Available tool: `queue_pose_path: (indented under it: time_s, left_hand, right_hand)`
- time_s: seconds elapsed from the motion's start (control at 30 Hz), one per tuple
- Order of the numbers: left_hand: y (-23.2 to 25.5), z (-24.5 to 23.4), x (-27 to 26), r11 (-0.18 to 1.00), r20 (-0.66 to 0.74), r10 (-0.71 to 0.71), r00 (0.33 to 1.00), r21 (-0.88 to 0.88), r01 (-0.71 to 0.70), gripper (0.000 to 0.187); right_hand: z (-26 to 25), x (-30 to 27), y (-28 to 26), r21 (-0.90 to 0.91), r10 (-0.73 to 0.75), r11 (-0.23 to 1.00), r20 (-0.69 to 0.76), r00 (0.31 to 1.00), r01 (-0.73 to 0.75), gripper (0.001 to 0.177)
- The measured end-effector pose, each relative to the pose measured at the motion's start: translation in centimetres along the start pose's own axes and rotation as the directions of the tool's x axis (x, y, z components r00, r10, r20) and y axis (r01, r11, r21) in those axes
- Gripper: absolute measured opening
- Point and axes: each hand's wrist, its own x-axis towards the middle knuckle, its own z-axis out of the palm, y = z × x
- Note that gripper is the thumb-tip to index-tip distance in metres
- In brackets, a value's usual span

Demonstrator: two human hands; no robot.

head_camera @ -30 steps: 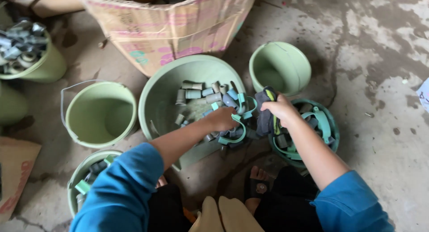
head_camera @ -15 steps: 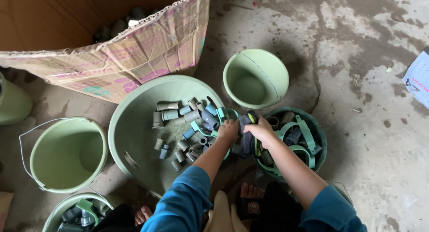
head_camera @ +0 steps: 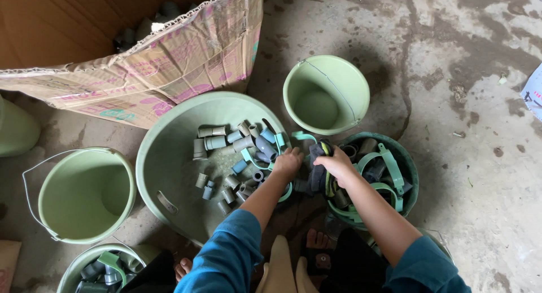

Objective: The person sits on the floor and wipes small plastic pipe fittings with a dark cloth. They pick up each piece from a green bucket, wipe it, and place it into another bucket. The process is repeated for multiple items.

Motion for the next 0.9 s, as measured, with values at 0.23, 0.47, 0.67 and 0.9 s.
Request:
queue_pose_path:
  time_s: [0.23, 0.47, 0.67, 0.9]
  left_hand:
    - [-0.7, -3.2, -4.0, 0.988, -0.122, 0.141, 0.982, 0.085, -0.132, 0.015]
    - [-3.3, -17.1, -10.0, 0.913, 0.105, 0.009, 0.994, -0.407, 0.035, 0.051]
    - [-4.3, -28.4, -16.7, 0.725, -0.019, -0.152, 0.988, -0.682, 0.098, 0.042]
    - [-2.6, -38.5, -24.2, 0.561, -0.228, -0.422, 0.877, -0.826, 0.056, 0.047]
  right_hand:
    - [-1.5, -2.8, -1.7, 0.040, -0.040, 0.998, -0.089, 0.995, 0.044, 0.073]
    - [-2.5, -12.6, -7.9, 0.311, -0.003, 0.950, -0.044, 0.999, 0.016, 0.087]
    - [0.8, -18.7, -11.2, 0.383, -0.139, 0.915, -0.001, 0.990, 0.129, 0.091]
    - [7.4, -29.3, -14.4, 0.420, -0.329, 0.857, 0.001, 0.944, 0.298, 0.091]
